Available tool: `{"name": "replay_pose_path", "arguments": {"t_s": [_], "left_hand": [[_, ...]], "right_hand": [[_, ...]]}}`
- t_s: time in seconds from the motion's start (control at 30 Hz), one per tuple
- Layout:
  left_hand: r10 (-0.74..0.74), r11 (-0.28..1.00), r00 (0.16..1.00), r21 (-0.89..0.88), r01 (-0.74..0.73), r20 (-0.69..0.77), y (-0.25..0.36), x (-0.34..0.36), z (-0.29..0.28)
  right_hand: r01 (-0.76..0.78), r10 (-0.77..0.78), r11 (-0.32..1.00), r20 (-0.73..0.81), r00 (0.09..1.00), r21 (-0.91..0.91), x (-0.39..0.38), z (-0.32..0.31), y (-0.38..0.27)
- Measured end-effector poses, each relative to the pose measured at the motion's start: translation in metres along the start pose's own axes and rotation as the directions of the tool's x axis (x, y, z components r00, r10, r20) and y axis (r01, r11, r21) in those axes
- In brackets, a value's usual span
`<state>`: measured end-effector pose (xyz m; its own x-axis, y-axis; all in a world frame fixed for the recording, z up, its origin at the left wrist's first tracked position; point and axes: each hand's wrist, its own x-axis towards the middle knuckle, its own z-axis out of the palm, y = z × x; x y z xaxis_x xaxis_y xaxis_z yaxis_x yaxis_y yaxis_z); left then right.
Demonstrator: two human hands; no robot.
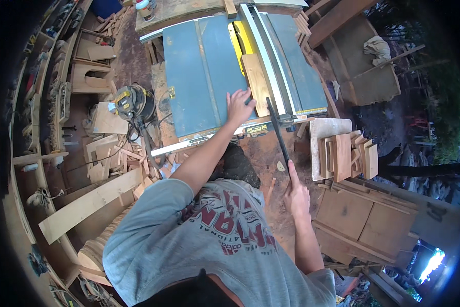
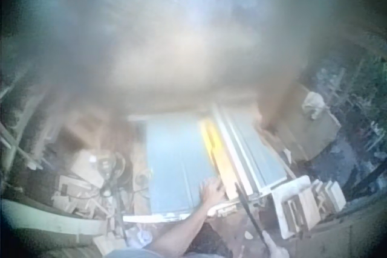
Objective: The person uses a table saw to cut small wooden boards using a push stick, then moves the cut pieces to a stack of circular wooden objects.
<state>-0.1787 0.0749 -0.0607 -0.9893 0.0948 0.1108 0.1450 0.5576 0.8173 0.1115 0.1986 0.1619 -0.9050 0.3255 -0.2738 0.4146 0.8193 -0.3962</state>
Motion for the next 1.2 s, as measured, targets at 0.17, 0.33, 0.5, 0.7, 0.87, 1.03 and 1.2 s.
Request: {"name": "replay_pose_path", "arguments": {"t_s": [0.17,0.33,0.5,0.7,0.87,1.03,1.2], "left_hand": [[0.163,0.986,0.975,0.001,-0.165,0.148,0.012,-0.045,-0.017],[0.146,0.989,0.987,-0.031,-0.144,0.074,0.016,-0.030,-0.020],[0.055,0.998,0.998,-0.038,-0.055,-0.023,0.022,-0.011,-0.018],[-0.108,0.981,0.993,-0.167,0.098,-0.052,0.028,0.000,-0.019],[-0.132,0.984,0.991,-0.121,0.130,-0.008,0.024,0.015,-0.016],[0.066,0.997,0.996,-0.039,-0.068,-0.064,0.001,0.015,-0.010],[0.166,0.973,0.985,-0.174,-0.154,0.053,0.020,-0.018,-0.032]], "right_hand": [[-0.021,0.021,1.000,0.015,1.000,-0.004,0.013,0.005,0.000],[-0.016,0.016,1.000,0.027,0.999,-0.010,0.026,0.004,-0.015],[0.032,-0.032,0.999,-0.002,0.999,-0.003,0.046,0.007,-0.021],[-0.011,0.013,0.997,0.030,0.999,-0.076,0.068,0.001,-0.031],[0.018,-0.017,0.998,0.019,1.000,-0.058,0.083,-0.002,-0.041],[0.089,-0.092,0.991,-0.023,0.996,-0.101,0.099,0.006,-0.045],[0.014,-0.013,0.991,0.007,1.000,-0.135,0.113,0.008,-0.053]]}}
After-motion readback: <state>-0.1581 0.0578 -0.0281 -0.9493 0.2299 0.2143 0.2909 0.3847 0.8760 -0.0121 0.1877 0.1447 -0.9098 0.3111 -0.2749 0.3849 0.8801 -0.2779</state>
